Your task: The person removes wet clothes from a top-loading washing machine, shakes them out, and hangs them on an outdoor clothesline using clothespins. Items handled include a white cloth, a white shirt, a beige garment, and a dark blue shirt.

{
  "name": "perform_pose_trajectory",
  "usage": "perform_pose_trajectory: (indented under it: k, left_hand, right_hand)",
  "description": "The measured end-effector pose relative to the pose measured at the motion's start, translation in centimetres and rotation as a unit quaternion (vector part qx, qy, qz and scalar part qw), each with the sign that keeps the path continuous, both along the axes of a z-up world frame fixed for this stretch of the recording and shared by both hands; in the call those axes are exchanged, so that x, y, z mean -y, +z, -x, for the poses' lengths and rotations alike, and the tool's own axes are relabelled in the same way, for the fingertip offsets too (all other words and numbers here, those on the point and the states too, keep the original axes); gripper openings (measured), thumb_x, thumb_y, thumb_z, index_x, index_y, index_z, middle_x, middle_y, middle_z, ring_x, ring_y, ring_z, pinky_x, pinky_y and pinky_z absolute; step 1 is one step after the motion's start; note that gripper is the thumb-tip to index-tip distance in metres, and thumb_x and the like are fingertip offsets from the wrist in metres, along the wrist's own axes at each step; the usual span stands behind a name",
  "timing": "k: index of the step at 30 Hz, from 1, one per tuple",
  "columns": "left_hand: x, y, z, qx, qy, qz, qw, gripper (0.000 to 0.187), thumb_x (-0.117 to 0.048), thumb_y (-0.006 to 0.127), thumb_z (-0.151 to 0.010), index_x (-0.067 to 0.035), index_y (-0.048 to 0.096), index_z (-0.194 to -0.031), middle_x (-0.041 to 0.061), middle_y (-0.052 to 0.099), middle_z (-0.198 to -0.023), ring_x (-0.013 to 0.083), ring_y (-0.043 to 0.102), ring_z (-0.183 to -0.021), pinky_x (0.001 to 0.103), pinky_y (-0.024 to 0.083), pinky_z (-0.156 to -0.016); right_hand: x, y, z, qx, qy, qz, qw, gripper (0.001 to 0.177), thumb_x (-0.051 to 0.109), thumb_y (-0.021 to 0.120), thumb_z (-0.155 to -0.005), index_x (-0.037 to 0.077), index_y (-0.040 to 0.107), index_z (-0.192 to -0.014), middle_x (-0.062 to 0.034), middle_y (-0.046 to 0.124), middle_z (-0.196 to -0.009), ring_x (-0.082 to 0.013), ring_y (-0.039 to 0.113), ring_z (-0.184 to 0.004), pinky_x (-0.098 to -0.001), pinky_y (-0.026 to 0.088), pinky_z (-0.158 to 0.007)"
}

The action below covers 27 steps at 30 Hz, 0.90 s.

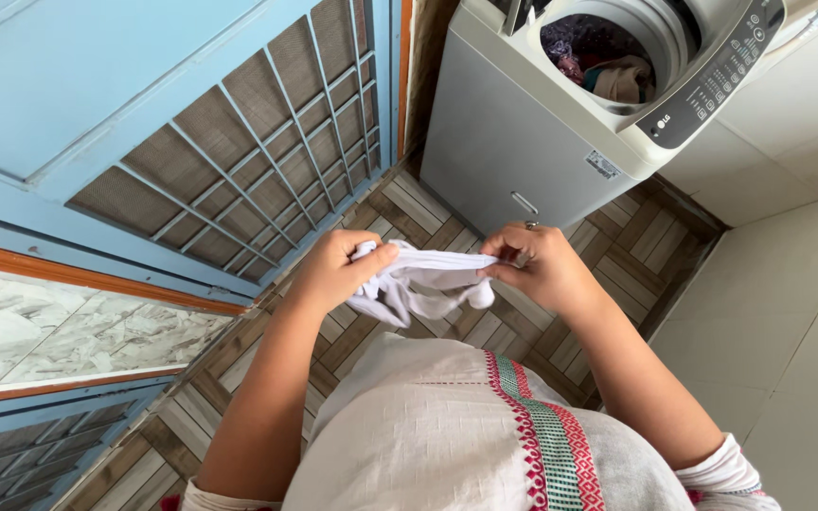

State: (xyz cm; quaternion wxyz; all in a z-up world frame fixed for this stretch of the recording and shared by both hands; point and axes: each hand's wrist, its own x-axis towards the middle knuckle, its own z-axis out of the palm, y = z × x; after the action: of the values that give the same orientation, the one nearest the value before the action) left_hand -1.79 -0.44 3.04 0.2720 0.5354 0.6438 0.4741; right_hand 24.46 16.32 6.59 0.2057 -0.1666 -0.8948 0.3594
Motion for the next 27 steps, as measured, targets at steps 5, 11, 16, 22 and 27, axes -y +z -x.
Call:
perform_pose_trajectory:
  k: [5,11,16,22,27]
  left_hand:
    - [-0.1,2.4,-1.6,-0.047,0.065,0.006,0.997,0.039,-0.037,0.071,-0.092,-0.005,0.068,-0.069,0.003,0.057,-0.052,0.0115,0.053,-0.045,0.031,0.039,-0.045]
    - [-1.0,3.2,-3.8,-0.123,0.107,0.042,0.986,0.042,-0.040,0.073,-0.091,-0.004,0.071,-0.069,0.007,0.061,-0.055,0.0178,0.053,-0.048,0.035,0.040,-0.049]
    - [-0.5,2.4,-6.1,-0.035,0.141,0.051,0.988,0.033,-0.041,0.075,-0.086,-0.008,0.077,-0.081,0.005,0.064,-0.058,0.0152,0.057,-0.050,0.031,0.044,-0.050]
    - [1.8,1.7,-9.0,0.004,0.190,0.147,0.971,0.038,-0.045,0.078,-0.082,-0.007,0.078,-0.083,0.009,0.062,-0.059,0.0195,0.057,-0.053,0.034,0.043,-0.051]
    - [3.7,0.9,-12.9,-0.036,0.261,0.153,0.952,0.045,-0.051,0.076,-0.083,-0.006,0.075,-0.077,0.005,0.065,-0.059,0.0180,0.063,-0.054,0.034,0.047,-0.055]
  right_hand:
    - [-2.0,-2.7,-0.7,0.002,0.081,0.317,0.945,0.016,0.004,0.069,-0.092,0.001,0.073,-0.107,-0.0051,0.076,-0.095,-0.0104,0.068,-0.087,-0.0263,0.056,-0.079]
    - [-3.6,-4.5,-0.9,-0.089,0.195,0.452,0.866,0.009,0.010,0.071,-0.096,0.002,0.069,-0.091,-0.0024,0.069,-0.101,-0.0099,0.063,-0.093,-0.0255,0.051,-0.085]
    - [-5.3,-2.4,-1.7,0.001,0.212,0.427,0.879,0.020,0.011,0.073,-0.093,0.000,0.068,-0.108,-0.0026,0.072,-0.094,-0.0103,0.065,-0.085,-0.0269,0.052,-0.076]
    - [-7.6,-1.7,-0.7,0.188,0.255,0.338,0.886,0.022,0.023,0.070,-0.094,0.002,0.071,-0.101,0.0002,0.068,-0.084,-0.0079,0.060,-0.076,-0.0256,0.047,-0.067]
    - [-9.6,-3.5,0.3,0.132,0.470,0.311,0.816,0.036,0.032,0.075,-0.098,0.002,0.065,-0.079,0.0001,0.061,-0.084,-0.0107,0.056,-0.080,-0.0281,0.045,-0.072]
